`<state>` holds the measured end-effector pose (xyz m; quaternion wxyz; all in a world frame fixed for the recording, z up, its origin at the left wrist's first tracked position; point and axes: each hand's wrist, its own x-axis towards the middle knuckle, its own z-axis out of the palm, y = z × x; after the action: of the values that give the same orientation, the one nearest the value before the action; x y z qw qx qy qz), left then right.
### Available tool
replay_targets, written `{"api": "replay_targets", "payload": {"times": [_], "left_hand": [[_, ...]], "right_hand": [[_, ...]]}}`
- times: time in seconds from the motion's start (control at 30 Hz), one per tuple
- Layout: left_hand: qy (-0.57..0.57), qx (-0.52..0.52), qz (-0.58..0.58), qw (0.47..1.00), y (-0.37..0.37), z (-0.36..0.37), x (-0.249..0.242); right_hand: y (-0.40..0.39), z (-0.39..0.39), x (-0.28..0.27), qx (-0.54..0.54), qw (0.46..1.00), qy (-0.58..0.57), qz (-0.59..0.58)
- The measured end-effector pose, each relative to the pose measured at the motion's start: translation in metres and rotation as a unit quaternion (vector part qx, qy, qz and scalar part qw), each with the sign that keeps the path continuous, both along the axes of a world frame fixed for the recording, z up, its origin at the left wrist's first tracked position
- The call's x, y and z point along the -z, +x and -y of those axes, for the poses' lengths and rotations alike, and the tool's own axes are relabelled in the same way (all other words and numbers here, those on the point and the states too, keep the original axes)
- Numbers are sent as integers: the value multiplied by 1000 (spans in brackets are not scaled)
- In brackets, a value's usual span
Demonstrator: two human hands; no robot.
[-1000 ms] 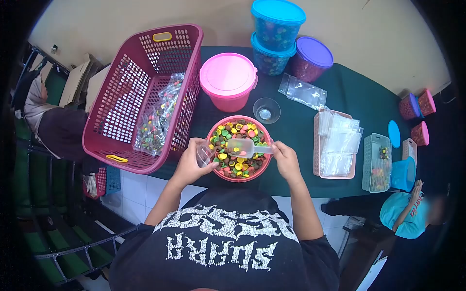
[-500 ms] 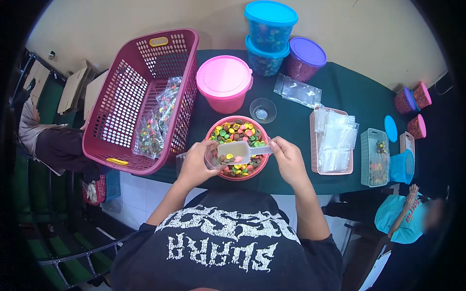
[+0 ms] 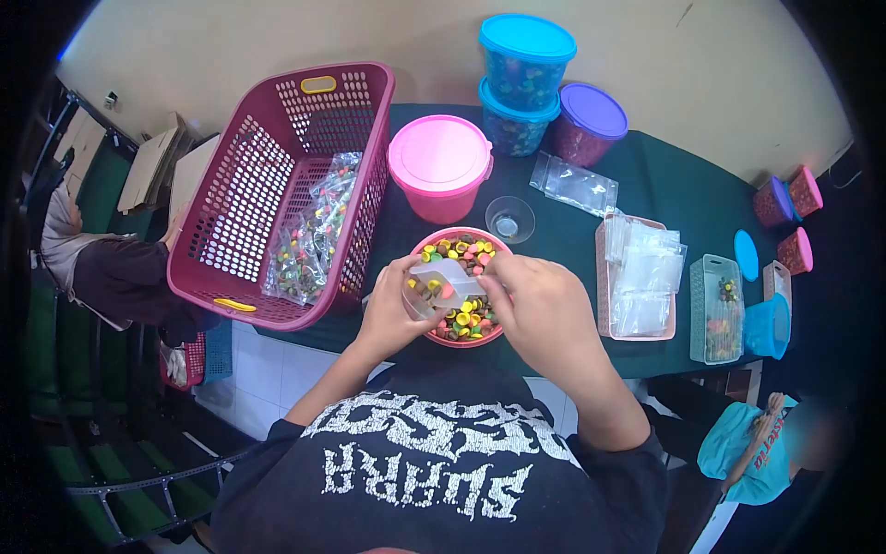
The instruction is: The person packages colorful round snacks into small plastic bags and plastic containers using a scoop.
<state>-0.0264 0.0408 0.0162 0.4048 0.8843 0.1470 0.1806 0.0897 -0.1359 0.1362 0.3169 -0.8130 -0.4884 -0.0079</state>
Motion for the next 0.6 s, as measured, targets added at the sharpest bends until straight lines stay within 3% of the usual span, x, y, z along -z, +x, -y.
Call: {"api": "replay_targets", "payload": {"times": [0.23,0.33,0.43,0.5,0.6], "left_hand": [[-1,-5,54,999,4,13,5],[-19,-3,50,999,3,7,6],[-25,16,71,997,3,0,-3],[-8,15,92,996,5,-5,-7],[-2,10,48,999,3,-17,3]], "right_hand": [[-8,-24,2,8,999,-28,30],[-8,-28,9,-12,997,33,65],[-11,-23,11,-28,996,89,5],[-9,-11,7,55,983,133,-119],[7,13,25,134,976,116,-127]]}}
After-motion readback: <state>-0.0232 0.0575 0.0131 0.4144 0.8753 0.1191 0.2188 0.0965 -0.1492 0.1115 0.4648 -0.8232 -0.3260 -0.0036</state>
